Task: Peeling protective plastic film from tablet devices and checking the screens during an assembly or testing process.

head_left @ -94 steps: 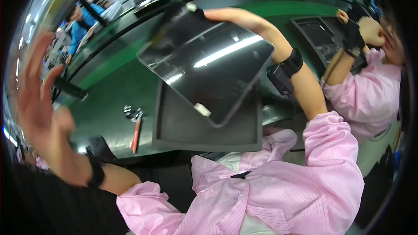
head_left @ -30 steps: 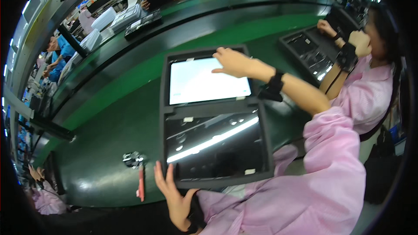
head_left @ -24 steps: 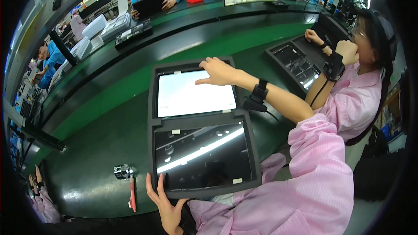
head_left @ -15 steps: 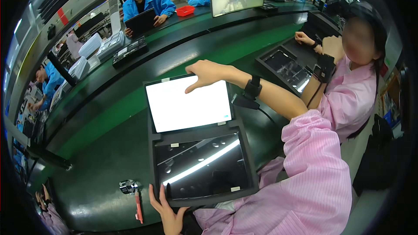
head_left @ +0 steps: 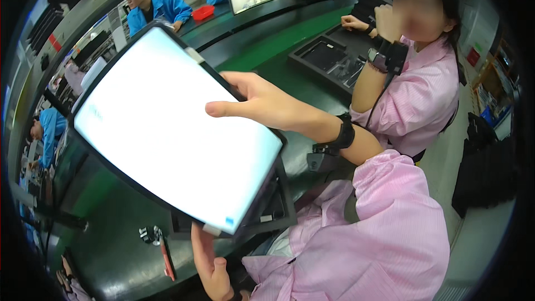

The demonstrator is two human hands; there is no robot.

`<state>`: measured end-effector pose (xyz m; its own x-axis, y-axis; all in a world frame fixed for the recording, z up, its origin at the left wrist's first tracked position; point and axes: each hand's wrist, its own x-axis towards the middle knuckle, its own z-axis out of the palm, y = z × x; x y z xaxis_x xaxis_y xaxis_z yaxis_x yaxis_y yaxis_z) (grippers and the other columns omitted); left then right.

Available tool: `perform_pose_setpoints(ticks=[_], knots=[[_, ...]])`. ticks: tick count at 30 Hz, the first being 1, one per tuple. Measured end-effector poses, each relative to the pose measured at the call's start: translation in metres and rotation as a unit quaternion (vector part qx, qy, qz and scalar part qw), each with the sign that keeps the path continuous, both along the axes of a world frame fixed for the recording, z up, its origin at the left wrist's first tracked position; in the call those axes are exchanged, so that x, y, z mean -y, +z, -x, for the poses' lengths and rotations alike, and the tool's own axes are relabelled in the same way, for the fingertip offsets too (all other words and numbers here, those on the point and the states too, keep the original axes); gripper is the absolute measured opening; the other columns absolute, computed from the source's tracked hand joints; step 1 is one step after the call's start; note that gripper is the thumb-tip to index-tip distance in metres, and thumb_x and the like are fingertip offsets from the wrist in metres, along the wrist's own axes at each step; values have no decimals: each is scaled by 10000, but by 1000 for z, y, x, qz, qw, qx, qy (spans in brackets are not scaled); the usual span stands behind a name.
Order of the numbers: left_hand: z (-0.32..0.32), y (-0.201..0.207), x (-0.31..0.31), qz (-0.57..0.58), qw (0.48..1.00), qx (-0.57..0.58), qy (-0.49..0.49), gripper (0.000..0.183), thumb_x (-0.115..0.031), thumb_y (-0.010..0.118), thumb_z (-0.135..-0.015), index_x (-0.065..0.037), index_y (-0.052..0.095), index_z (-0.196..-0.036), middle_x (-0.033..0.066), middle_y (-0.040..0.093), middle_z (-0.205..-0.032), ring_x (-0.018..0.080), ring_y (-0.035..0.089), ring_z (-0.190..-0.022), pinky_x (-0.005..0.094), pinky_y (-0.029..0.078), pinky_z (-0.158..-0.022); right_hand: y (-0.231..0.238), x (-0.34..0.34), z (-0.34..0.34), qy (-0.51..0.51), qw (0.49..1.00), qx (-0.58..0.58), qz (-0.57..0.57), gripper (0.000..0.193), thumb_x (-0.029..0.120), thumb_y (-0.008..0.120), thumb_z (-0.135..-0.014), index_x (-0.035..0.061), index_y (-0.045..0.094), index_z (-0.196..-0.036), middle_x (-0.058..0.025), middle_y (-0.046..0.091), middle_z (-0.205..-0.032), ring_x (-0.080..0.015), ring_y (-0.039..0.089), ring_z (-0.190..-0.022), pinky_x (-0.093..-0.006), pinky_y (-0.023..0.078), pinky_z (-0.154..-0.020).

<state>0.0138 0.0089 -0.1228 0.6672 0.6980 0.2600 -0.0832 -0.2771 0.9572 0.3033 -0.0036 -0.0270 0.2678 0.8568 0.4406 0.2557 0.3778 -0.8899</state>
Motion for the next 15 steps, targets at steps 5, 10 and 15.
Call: perform_pose_setpoints(ticks=[5,10,15], knots=[[-10,1,31,235,954,188,-6,484,-328,516,-856,47,430,-1150,113,505,-1094,167,474,-1006,271,345,-877,-41,10,11,41,973,-194,116,303,259,568,-861,5,530,-1022,-18,587,-866,-62,560,-729,-194,462,-625],[-42,27,32,304,922,205,-124,374,-182,424,-916,36,400,-1219,37,503,-1072,61,438,-916,204,342,-796,-89,19,5,76,936,-332,94,333,233,526,-883,-29,513,-1089,-53,601,-947,-89,585,-819,-203,473,-686],[-36,20,20,332,891,211,-225,431,-177,416,-914,47,337,-1274,61,464,-1173,107,430,-1040,228,324,-886,-99,17,28,118,877,-440,150,316,273,450,-912,4,539,-1052,-78,622,-886,-127,614,-707,-225,503,-599]])
